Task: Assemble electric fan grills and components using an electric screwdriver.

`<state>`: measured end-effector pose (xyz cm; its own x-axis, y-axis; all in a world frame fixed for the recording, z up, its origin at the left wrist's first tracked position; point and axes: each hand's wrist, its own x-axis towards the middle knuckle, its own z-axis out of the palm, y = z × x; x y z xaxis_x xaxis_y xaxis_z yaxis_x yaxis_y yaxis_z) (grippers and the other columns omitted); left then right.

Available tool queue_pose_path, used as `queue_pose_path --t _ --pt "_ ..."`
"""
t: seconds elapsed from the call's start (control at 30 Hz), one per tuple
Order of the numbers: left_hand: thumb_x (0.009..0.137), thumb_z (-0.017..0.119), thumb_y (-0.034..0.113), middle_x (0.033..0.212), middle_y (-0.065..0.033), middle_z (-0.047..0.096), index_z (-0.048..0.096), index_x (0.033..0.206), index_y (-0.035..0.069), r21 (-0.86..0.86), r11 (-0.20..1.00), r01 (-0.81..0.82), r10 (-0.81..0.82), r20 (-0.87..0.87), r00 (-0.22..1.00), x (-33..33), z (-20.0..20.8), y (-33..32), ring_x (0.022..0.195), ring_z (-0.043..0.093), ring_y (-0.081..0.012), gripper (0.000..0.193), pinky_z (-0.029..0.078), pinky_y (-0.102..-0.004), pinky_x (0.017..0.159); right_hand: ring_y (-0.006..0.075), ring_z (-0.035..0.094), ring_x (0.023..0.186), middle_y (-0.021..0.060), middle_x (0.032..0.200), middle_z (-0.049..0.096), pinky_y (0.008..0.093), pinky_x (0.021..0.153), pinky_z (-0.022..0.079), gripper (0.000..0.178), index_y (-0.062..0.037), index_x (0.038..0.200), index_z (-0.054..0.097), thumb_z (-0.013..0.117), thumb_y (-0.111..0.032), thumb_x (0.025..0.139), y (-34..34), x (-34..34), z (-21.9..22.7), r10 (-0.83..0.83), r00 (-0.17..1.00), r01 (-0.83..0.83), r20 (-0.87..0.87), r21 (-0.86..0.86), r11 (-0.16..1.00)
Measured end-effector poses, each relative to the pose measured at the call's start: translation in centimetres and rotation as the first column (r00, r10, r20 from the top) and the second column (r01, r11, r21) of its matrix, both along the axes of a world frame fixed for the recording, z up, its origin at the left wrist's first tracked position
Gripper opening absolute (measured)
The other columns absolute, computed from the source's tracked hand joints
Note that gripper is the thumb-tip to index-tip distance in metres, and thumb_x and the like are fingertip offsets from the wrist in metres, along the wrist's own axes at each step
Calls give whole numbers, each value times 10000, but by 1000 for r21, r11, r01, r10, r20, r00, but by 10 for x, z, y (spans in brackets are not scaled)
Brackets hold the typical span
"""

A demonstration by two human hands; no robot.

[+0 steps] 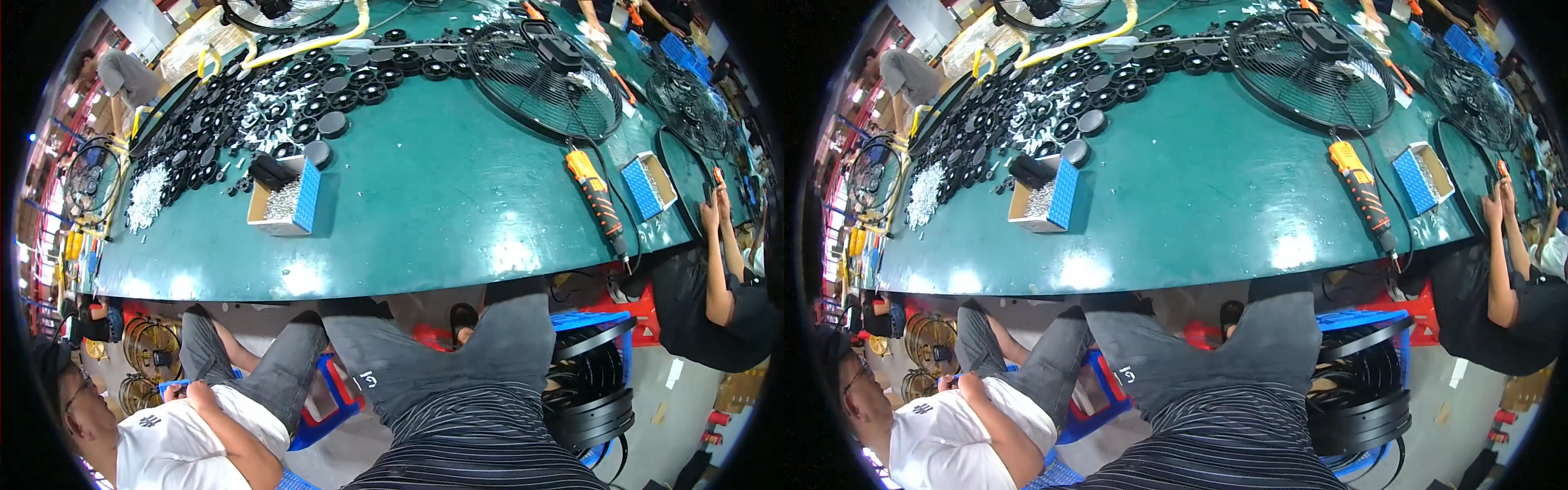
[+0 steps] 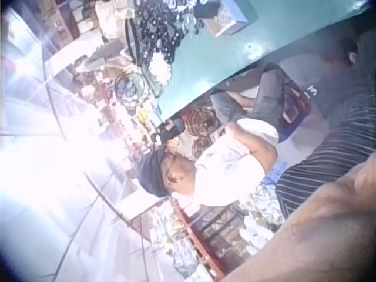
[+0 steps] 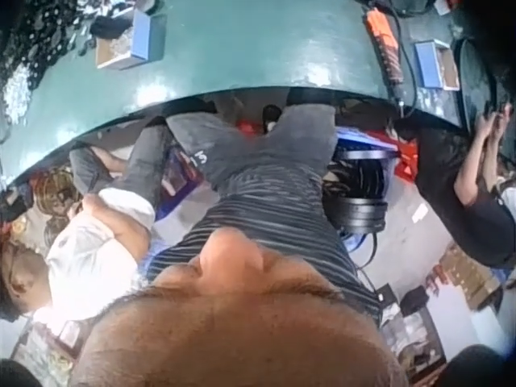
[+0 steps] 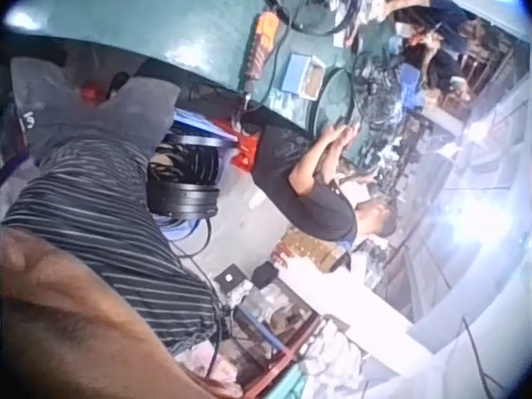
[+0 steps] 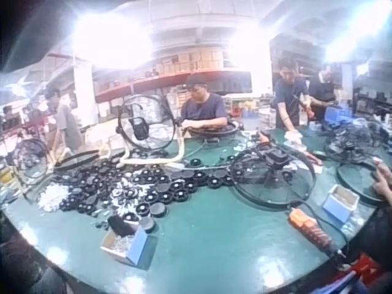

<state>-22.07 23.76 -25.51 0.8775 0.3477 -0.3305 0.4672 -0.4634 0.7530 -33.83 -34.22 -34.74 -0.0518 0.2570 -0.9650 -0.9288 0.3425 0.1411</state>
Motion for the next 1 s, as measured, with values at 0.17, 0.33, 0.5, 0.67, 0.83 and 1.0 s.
queue_pose_path --t 0.17,0.33,0.5,0.67,0.83,1.0 --pt "994 553 296 784 -101 547 561 1137 13 -25 1000 -19 19 -16 1000 6 8 -6 627 540 -185 318 467 -327 584 157 487 483 50 595 549 329 475 414 305 -74 939 639 472 -312 1030 10 2 -2 -18 998 20 52 -37 999" --pt "999 546 306 760 -92 538 559 1126 11 -47 998 -51 51 -17 999 9 17 -15 612 531 -178 321 462 -326 574 158 467 471 47 589 539 326 467 402 306 -74 922 631 477 -317 1026 21 14 -8 -21 993 30 119 -71 997" --pt "1004 538 315 736 -83 530 557 1115 9 -91 994 -57 54 -35 998 14 20 -25 598 523 -171 326 458 -325 564 159 448 459 45 584 530 322 459 390 308 -75 904 623 482 -322 1022 32 14 -2 -47 984 69 171 -128 989" --pt "1009 531 324 712 -75 521 555 1104 7 -181 983 -1 -19 -106 994 30 10 -47 584 514 -164 333 454 -324 554 160 428 447 43 578 520 319 450 377 311 -76 887 615 486 -327 1017 40 -12 29 -130 975 171 178 -238 956" --pt "1014 524 334 688 -66 513 553 1093 4 -277 959 57 -111 -186 976 41 2 -73 570 505 -157 340 449 -323 544 160 409 435 40 573 510 316 442 365 316 -76 869 606 491 -332 1013 54 -38 63 -217 960 269 178 -359 894" --pt "1019 516 343 664 -57 504 551 1082 2 -347 933 95 -187 -243 952 53 1 -97 556 497 -150 348 445 -322 534 161 389 423 38 567 500 313 433 353 321 -77 851 598 495 -337 1009 69 -40 83 -284 938 345 198 -453 822"
